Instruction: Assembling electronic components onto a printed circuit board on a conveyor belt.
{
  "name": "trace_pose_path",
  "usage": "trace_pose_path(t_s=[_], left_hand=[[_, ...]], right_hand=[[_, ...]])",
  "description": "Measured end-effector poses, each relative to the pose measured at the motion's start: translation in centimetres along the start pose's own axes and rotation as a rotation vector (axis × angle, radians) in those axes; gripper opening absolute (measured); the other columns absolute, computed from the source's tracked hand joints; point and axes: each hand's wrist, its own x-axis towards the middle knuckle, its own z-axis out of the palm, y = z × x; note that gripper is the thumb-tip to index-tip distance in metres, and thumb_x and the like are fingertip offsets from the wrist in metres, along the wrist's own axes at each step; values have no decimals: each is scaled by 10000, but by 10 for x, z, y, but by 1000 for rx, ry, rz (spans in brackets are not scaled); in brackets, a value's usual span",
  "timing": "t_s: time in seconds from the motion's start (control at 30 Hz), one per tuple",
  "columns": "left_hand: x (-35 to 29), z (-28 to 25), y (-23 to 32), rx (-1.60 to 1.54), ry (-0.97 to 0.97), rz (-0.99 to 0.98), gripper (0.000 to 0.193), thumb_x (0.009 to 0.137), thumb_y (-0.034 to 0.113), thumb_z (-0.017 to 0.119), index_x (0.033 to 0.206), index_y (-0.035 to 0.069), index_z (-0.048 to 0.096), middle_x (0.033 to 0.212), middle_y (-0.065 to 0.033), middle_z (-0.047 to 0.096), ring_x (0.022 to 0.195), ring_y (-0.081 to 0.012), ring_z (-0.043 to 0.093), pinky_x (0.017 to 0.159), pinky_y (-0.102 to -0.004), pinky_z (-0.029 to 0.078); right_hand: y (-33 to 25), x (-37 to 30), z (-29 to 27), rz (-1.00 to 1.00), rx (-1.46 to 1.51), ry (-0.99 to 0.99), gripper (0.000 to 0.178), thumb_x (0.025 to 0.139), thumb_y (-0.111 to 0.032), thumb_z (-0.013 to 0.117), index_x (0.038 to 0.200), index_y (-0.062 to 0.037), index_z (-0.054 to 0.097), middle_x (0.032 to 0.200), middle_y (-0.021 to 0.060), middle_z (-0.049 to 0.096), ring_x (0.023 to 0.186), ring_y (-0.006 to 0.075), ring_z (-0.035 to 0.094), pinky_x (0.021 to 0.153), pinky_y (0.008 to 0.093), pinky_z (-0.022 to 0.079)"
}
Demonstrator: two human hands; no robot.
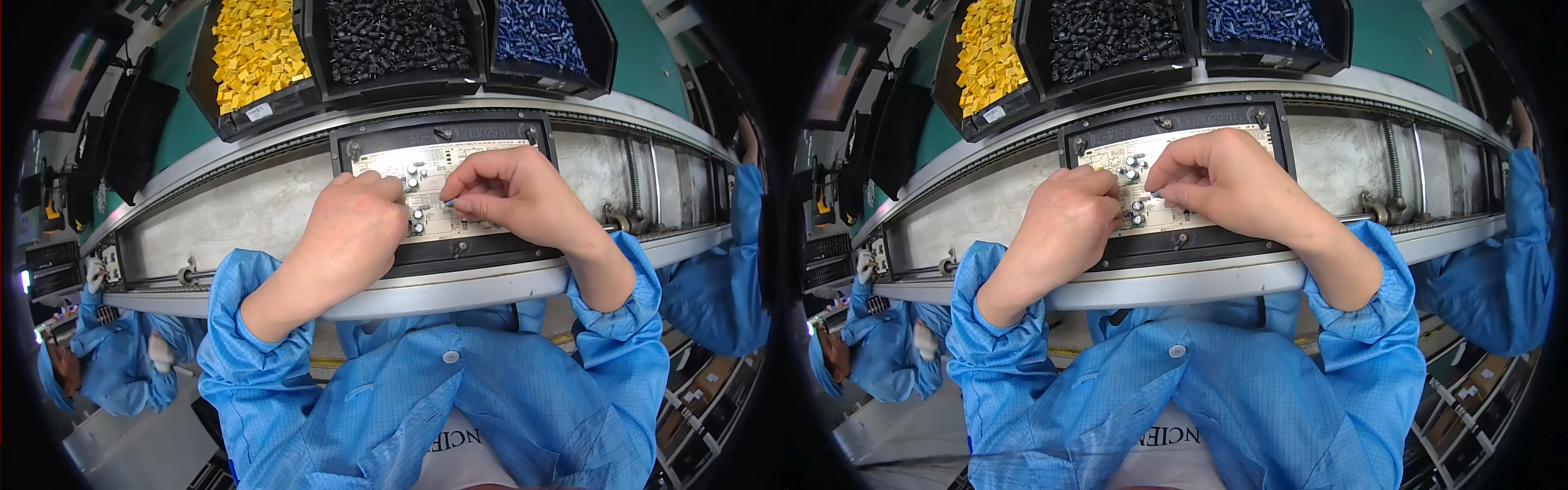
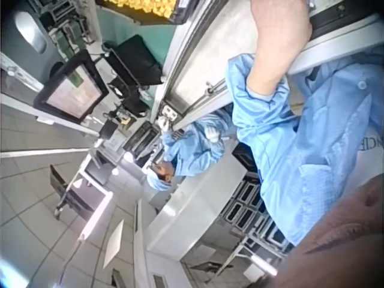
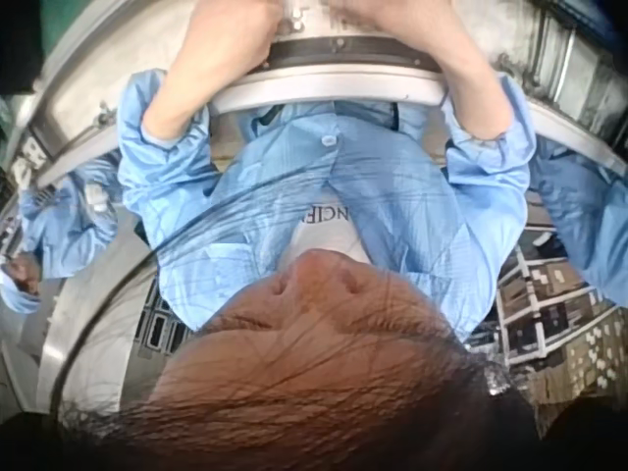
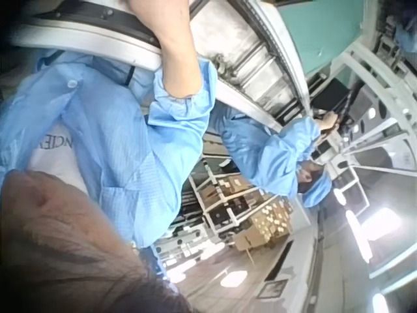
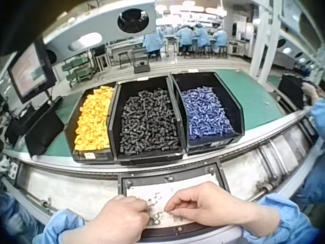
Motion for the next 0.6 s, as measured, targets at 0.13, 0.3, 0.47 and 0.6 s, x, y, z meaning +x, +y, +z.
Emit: trace_pose_path(t_s=[0.13,0.3,0.47,0.6], left_hand=[[-5,2,-11,-175,148,-9,62,730,53,740,782,29,715,826,-84,647,793,-289,633,688,-393,507],[-10,2,-25,-322,299,-141,88,791,71,748,846,7,720,872,-101,669,782,-288,648,675,-368,516],[-12,7,-27,-379,437,-150,71,820,100,720,838,31,717,843,-94,655,804,-302,637,689,-398,518],[-12,7,-26,-348,483,-130,66,822,97,718,841,34,716,849,-90,653,809,-301,636,693,-397,517]], right_hand=[[2,1,1,51,64,-4,119,878,42,684,996,32,695,849,17,691,773,54,624,693,201,513],[3,0,4,45,-23,17,80,874,34,695,953,27,697,839,20,689,758,64,625,673,207,509],[-1,-5,16,-211,-482,81,92,832,-9,723,919,6,698,795,64,666,709,144,639,630,269,502],[10,-3,20,-268,-638,123,104,805,-37,716,905,-15,701,815,124,655,736,278,654,657,354,514]])
